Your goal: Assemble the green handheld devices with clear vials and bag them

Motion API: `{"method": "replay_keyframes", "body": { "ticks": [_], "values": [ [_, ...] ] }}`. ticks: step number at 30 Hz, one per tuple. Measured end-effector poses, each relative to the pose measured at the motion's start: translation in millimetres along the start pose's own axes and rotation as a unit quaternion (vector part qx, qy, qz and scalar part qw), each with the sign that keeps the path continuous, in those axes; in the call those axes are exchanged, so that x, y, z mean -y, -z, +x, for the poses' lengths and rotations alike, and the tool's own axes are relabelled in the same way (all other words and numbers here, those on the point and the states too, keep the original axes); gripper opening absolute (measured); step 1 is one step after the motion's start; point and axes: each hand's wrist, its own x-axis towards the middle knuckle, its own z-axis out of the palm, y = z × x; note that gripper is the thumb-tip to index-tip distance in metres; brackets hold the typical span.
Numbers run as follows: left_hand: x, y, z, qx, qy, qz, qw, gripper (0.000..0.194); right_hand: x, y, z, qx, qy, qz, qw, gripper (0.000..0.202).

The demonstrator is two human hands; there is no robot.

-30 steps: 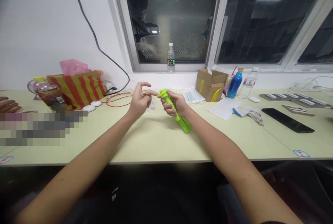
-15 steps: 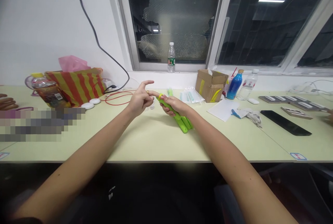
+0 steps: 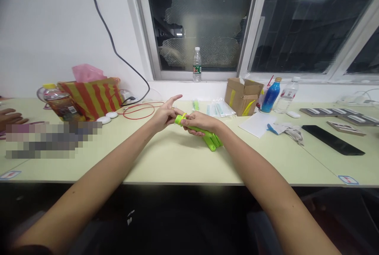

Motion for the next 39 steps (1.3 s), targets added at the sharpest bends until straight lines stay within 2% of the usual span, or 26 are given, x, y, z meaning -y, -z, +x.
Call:
{"method": "replay_keyframes", "body": {
  "ticks": [4,8,15,18,23,27,32,39],
  "values": [
    [4,0.0,4,-0.014,-0.006,-0.023,1.000,0.105,0,0,-1,0.002,0.040,0.065,0.997,0.047],
    [4,-4.7,2,-0.024,-0.025,0.006,0.999,0.100,-1,2,-2,0.005,0.053,0.106,0.993,0.046],
    [7,-5.6,-2,-0.090,-0.106,0.058,0.988,0.079,-12,5,2,-0.012,0.061,0.221,0.973,0.054],
    [11,-3.8,-2,-0.119,-0.125,0.072,0.982,0.069,-16,6,8,-0.047,0.056,0.256,0.964,0.056],
    [6,-10.2,-3,-0.099,-0.115,0.041,0.988,0.064,-14,5,20,-0.127,0.045,0.287,0.948,0.058],
    [-4,-21.6,-7,-0.078,-0.104,0.004,0.992,0.064,-10,6,21,-0.144,0.037,0.290,0.945,0.056],
    [-9,-27.2,-7,-0.056,-0.085,-0.020,0.995,0.070,-10,14,10,-0.107,0.007,0.257,0.960,0.048],
    [-12,-18.2,-3,-0.067,-0.088,-0.016,0.994,0.089,-12,24,1,0.025,-0.009,0.258,0.966,0.044]
  ]
}}
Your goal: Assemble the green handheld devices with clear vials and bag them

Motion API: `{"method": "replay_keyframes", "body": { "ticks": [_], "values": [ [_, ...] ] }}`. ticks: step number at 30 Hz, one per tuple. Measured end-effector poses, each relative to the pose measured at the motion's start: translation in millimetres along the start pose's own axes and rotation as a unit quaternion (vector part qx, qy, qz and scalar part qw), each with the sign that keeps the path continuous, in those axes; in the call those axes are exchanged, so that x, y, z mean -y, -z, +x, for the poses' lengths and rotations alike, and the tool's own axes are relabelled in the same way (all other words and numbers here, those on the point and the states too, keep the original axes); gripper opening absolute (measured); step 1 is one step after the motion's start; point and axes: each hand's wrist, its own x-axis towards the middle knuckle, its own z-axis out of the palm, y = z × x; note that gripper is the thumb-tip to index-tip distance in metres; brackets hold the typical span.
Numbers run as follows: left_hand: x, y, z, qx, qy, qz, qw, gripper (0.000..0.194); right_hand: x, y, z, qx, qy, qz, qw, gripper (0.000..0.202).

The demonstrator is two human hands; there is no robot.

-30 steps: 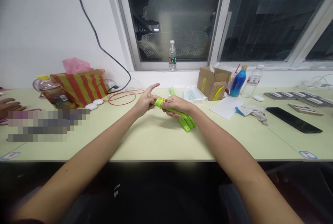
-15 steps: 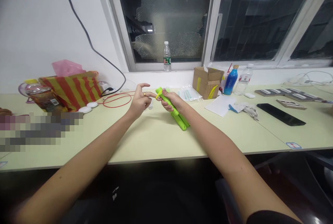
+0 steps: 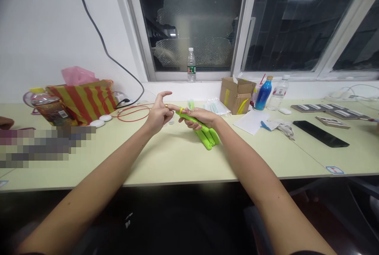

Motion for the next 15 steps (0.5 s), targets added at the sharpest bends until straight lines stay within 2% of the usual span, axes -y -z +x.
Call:
{"method": "replay_keyframes", "body": {
  "ticks": [4,7,11,13,15],
  "values": [
    [-4,-1.3,0,0.023,0.015,0.007,1.000,0.108,1,3,-6,0.056,-0.013,0.022,0.998,0.038],
    [-3,-3.5,-2,0.044,0.028,0.020,0.998,0.115,0,3,-8,0.046,-0.025,-0.021,0.998,0.035],
    [2,-1.8,-4,0.083,0.027,0.070,0.994,0.113,-1,-2,-7,0.026,-0.057,-0.141,0.988,0.034],
    [4,1.4,-3,0.101,0.029,0.090,0.990,0.113,0,-5,-7,0.020,-0.051,-0.178,0.983,0.035],
    [8,4.7,0,0.095,0.030,0.092,0.991,0.114,2,-10,-8,0.016,-0.034,-0.183,0.982,0.035]
  ]
}}
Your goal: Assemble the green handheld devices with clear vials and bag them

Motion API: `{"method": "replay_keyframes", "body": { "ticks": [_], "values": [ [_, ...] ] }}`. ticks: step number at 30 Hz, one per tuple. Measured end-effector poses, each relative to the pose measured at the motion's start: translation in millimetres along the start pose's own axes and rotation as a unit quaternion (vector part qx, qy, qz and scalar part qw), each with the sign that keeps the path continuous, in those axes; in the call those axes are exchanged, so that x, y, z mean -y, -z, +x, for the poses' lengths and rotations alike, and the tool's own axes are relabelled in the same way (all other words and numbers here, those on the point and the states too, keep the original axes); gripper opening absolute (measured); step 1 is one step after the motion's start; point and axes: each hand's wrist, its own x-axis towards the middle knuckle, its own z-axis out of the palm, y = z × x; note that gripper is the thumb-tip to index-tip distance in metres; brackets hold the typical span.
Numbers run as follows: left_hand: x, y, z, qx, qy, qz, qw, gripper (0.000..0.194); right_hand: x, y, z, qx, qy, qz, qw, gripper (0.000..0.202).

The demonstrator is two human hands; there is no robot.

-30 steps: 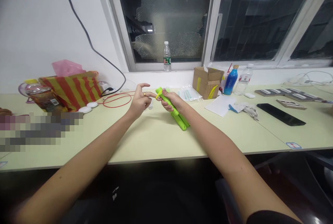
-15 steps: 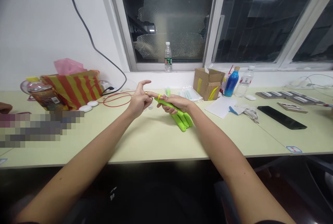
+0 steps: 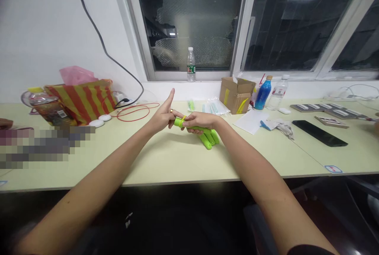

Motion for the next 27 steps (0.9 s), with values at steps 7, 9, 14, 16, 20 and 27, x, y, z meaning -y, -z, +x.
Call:
{"method": "replay_keyframes", "body": {
  "ticks": [7,9,14,16,20,27],
  "values": [
    [20,-3.5,7,-0.097,0.009,-0.079,0.992,0.107,5,-10,3,0.027,0.053,0.017,0.998,0.037],
    [21,-5.7,7,-0.104,0.012,-0.081,0.991,0.107,4,-9,3,0.035,0.061,0.033,0.997,0.036],
    [20,-2.8,9,-0.128,-0.005,-0.042,0.991,0.106,6,-14,1,0.063,0.045,0.016,0.997,0.035],
    [22,1.6,11,-0.140,-0.002,-0.030,0.990,0.105,10,-22,3,0.121,0.022,-0.014,0.992,0.033],
    [27,10.8,11,-0.163,-0.008,-0.024,0.986,0.079,16,-36,9,0.131,0.034,-0.058,0.989,0.032],
    [25,9.2,2,-0.098,-0.037,0.017,0.994,0.023,3,-15,6,-0.091,0.070,-0.161,0.980,0.027]
  ]
}}
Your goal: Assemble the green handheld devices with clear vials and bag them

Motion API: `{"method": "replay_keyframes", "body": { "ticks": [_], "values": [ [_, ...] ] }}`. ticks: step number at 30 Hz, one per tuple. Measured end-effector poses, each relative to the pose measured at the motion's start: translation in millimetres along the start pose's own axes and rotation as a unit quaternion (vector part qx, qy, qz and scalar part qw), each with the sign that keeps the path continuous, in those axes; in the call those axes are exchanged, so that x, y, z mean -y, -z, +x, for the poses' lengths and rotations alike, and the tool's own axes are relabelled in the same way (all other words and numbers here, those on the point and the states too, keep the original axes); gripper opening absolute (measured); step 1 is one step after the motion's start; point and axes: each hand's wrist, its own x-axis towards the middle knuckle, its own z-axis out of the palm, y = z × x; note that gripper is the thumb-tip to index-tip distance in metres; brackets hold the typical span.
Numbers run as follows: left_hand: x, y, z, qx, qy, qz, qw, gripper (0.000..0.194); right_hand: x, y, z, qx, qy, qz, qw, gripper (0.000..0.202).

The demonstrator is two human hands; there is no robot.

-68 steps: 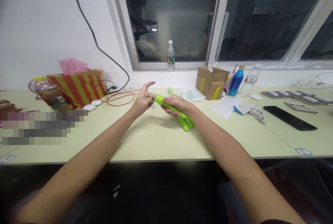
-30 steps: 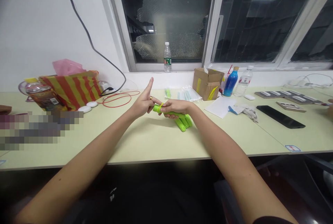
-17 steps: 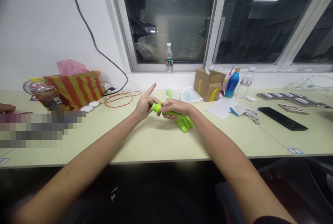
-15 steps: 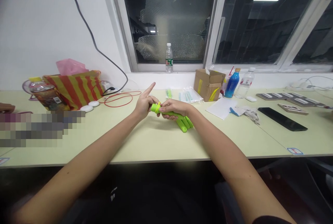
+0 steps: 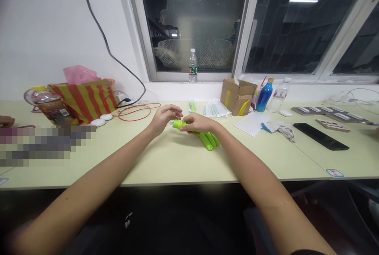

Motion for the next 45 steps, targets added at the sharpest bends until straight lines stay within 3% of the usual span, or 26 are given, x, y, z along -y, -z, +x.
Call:
{"method": "replay_keyframes", "body": {
  "ticks": [5,10,14,18,23,27,31,35,38,42,45],
  "values": [
    [5,-2.7,-4,0.026,-0.023,0.075,0.997,0.022,-16,1,5,-0.143,-0.001,-0.042,0.989,0.025],
    [15,-1.6,-3,0.004,-0.054,0.131,0.990,0.022,-26,-6,14,-0.242,0.041,-0.234,0.941,0.024],
    [15,-0.4,-2,-0.003,-0.052,0.121,0.991,0.022,-28,-7,15,-0.265,0.047,-0.352,0.897,0.021],
    [13,-1.3,-5,-0.003,-0.035,0.128,0.991,0.022,-29,-6,13,-0.270,0.063,-0.370,0.887,0.018],
    [16,-8.7,-7,0.020,-0.015,0.113,0.993,0.026,-31,-3,9,-0.264,0.112,-0.303,0.909,0.025],
    [19,-12.6,-5,0.034,-0.035,0.062,0.997,0.041,-27,-3,9,-0.260,0.092,-0.179,0.944,0.036],
    [18,-8.8,-3,0.040,-0.035,0.039,0.998,0.055,-22,-3,7,-0.169,0.045,0.052,0.983,0.040],
    [15,-3.7,-3,0.012,-0.035,0.043,0.998,0.050,-22,-3,4,-0.078,0.026,0.214,0.973,0.048],
    [11,-2.8,-4,0.003,-0.029,0.038,0.999,0.045,-23,-4,5,-0.075,0.014,0.246,0.966,0.048],
    [10,-4.4,-3,-0.047,-0.032,0.060,0.997,0.039,-24,-5,8,-0.158,0.029,0.201,0.966,0.047],
    [10,-2.6,-3,-0.071,-0.052,0.101,0.991,0.033,-26,-5,8,-0.167,0.055,0.180,0.968,0.042]
  ]
}}
